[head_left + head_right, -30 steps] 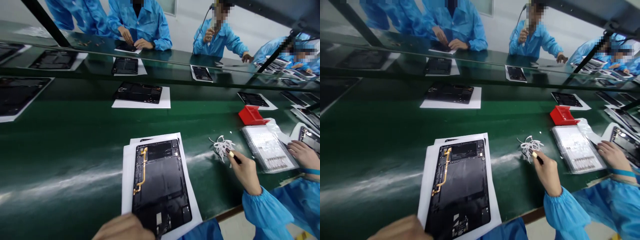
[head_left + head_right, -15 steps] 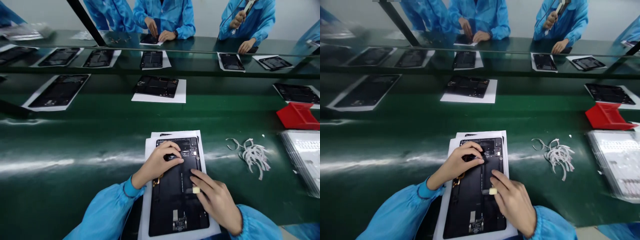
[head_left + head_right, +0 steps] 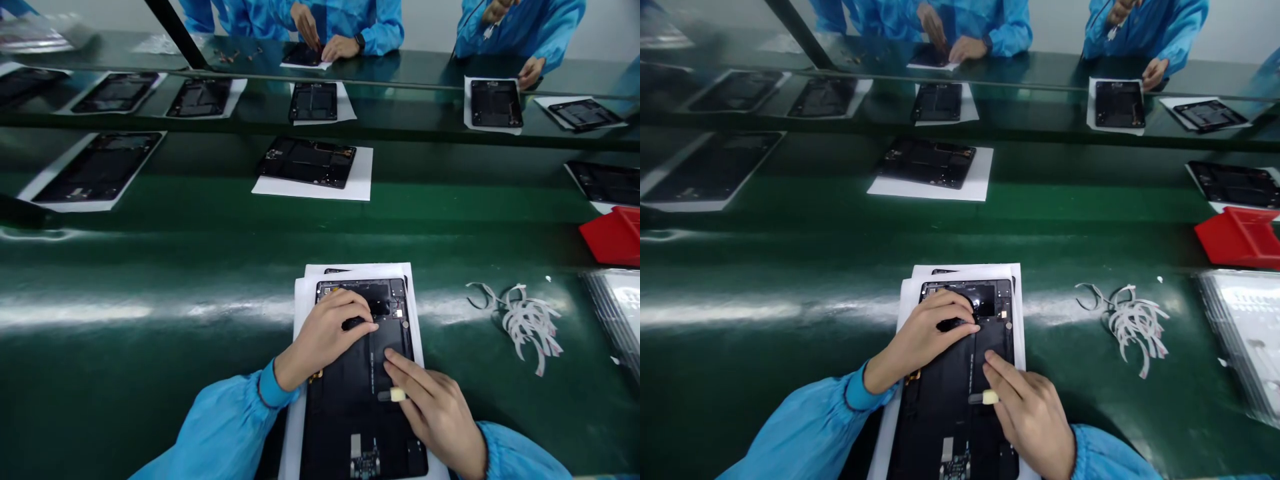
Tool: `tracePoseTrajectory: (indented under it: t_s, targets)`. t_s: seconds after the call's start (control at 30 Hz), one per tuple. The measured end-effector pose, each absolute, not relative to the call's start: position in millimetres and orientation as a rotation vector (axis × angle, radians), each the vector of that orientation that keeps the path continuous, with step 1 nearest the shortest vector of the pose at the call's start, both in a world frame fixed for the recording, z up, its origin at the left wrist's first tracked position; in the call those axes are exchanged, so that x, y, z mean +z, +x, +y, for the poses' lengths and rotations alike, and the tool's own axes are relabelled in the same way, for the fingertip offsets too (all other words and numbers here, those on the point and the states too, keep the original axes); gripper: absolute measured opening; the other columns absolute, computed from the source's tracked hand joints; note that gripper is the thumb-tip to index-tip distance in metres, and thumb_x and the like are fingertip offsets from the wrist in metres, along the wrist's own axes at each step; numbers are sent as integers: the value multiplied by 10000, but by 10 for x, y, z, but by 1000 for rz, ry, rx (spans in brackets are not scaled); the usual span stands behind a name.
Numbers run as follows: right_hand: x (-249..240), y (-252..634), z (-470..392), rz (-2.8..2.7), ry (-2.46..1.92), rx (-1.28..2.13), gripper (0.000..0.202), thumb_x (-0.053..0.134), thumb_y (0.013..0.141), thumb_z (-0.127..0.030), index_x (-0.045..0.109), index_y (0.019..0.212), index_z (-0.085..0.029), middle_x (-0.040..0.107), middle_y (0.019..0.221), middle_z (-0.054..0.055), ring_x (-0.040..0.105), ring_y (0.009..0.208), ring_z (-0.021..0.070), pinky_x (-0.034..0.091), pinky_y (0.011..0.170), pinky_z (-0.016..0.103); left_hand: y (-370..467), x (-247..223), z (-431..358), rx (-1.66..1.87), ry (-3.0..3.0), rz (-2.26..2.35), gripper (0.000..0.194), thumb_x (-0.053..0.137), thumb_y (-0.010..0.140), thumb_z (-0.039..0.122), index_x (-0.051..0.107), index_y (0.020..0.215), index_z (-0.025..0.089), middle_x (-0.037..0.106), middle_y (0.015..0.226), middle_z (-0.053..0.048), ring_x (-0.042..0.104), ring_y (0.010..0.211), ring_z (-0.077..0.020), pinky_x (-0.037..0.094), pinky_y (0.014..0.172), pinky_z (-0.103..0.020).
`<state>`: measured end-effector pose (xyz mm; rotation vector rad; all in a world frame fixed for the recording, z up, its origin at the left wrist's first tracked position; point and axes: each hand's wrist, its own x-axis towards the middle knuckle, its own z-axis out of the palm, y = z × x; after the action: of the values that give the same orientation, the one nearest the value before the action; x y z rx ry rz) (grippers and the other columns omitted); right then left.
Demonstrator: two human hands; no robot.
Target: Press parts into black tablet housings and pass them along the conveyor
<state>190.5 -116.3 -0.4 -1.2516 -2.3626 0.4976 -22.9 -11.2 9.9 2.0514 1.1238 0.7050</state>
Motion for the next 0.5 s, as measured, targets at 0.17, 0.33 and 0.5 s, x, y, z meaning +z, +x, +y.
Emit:
tracePoseTrajectory:
  t_s: [0.17, 0.33, 0.5]
  targets:
    - [5, 1910, -1151, -2345, -1241, 496, 432, 376, 896, -63, 602, 1256, -137, 619, 1289, 110, 703, 934, 163, 603, 757, 264, -235, 63, -120, 703, 2065, 1121, 50, 688, 850, 236, 694, 805, 214, 682, 917, -16, 610, 870, -188, 442, 809, -357]
    - [12, 1906, -1148, -2343, -1236, 494, 423, 372, 897, -57, 610, 1240, -127, 627, 1276, 117, 705, 930, 166, 605, 744, 266, -234, 55, -128, 707, 2091, 1124, 44, 692, 848, 227, 686, 812, 202, 679, 934, -15, 603, 876, -182, 440, 827, -350]
    - [48, 1886, -1134, -2364, -1245, 446, 422, 364, 902, -61, 614, 1234, -137, 636, 1262, 112, 710, 909, 159, 605, 728, 254, -231, 54, -118, 702, 2098, 1121, 66, 685, 856, 248, 674, 809, 203, 679, 934, -14, 603, 873, -184, 445, 824, -349]
